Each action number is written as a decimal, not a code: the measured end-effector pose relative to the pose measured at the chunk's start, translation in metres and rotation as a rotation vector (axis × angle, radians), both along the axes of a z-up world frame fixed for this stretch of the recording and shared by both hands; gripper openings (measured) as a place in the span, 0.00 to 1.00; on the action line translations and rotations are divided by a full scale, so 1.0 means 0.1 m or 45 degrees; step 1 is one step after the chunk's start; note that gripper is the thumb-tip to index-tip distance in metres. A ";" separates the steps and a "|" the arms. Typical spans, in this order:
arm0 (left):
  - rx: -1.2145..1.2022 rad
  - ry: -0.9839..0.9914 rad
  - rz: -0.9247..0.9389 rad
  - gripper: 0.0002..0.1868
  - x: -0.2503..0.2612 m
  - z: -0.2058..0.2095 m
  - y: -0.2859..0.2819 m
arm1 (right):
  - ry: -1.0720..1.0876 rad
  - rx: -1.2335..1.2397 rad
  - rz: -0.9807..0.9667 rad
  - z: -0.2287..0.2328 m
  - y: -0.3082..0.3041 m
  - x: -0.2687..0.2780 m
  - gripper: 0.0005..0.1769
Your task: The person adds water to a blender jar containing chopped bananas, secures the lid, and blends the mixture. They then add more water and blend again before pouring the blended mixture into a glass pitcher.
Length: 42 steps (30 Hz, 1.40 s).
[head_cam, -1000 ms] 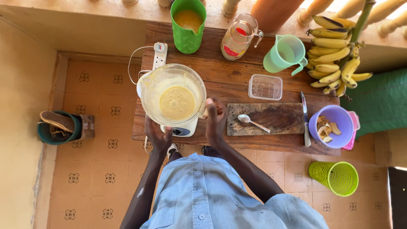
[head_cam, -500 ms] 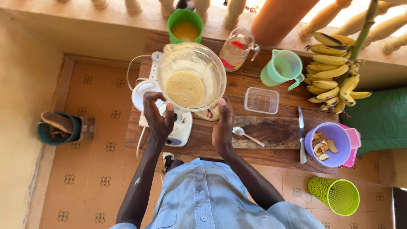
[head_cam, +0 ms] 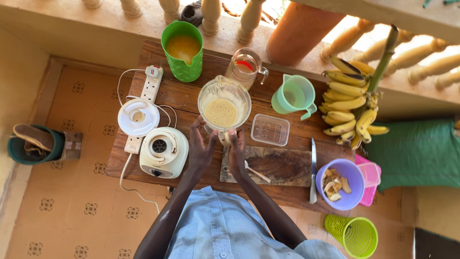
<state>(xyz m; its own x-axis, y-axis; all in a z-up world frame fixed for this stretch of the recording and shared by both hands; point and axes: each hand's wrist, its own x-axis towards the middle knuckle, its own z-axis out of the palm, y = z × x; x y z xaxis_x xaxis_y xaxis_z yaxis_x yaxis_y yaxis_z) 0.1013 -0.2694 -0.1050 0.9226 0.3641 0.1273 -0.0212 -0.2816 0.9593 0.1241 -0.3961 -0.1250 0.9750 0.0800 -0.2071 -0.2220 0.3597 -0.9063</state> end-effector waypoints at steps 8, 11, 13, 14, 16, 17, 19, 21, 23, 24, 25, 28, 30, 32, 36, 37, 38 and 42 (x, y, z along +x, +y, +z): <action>-0.446 0.201 0.060 0.42 0.04 -0.23 -0.06 | -0.063 0.008 0.152 -0.41 0.06 0.00 0.21; -0.407 0.141 0.103 0.41 0.04 -0.25 -0.04 | -0.049 -0.076 0.195 -0.46 0.13 0.01 0.22; -0.377 0.093 0.121 0.41 0.09 -0.25 -0.01 | -0.010 -0.058 0.252 -0.45 0.19 0.02 0.23; -0.399 0.071 0.126 0.41 0.10 -0.24 0.00 | 0.009 -0.051 0.277 -0.45 0.20 0.03 0.23; -0.433 0.049 0.138 0.40 0.11 -0.20 0.05 | 0.000 -0.012 0.300 -0.44 0.28 0.07 0.26; -0.446 0.047 0.142 0.39 0.13 -0.19 0.08 | -0.006 0.010 0.312 -0.44 0.32 0.09 0.27; -0.463 0.062 0.147 0.39 0.18 -0.17 0.16 | 0.041 -0.078 0.351 -0.43 0.39 0.10 0.29; -0.472 0.107 0.150 0.39 0.19 -0.16 0.23 | 0.046 -0.127 0.381 -0.43 0.43 0.10 0.31; -0.484 0.054 0.131 0.37 0.19 -0.18 0.27 | 0.004 -0.132 0.408 -0.44 0.46 0.09 0.31; -0.489 0.025 0.124 0.37 0.19 -0.20 0.30 | 0.012 -0.181 0.419 -0.44 0.48 0.08 0.32; -0.446 0.014 0.128 0.37 0.19 -0.22 0.32 | 0.020 -0.231 0.425 -0.44 0.49 0.07 0.32; -0.308 0.005 0.146 0.37 0.19 -0.26 0.39 | 0.057 -0.170 0.476 -0.44 0.56 0.05 0.33; -0.202 0.027 0.169 0.37 0.20 -0.28 0.46 | 0.027 -0.103 0.532 -0.46 0.63 0.08 0.32; -0.226 0.207 0.226 0.39 0.25 -0.28 0.54 | -0.049 -0.085 0.597 -0.49 0.69 0.08 0.30; -0.096 0.106 0.228 0.38 0.28 -0.23 0.72 | -0.068 -0.203 0.632 -0.58 0.80 0.08 0.28; -0.081 0.107 0.225 0.38 0.29 -0.22 0.73 | -0.040 -0.180 0.657 -0.59 0.81 0.08 0.28; -0.067 0.107 0.221 0.38 0.29 -0.19 0.74 | -0.011 -0.156 0.681 -0.61 0.81 0.08 0.28; -0.046 0.132 0.234 0.38 0.30 -0.07 0.66 | 0.071 -0.112 0.741 -0.64 0.67 0.16 0.25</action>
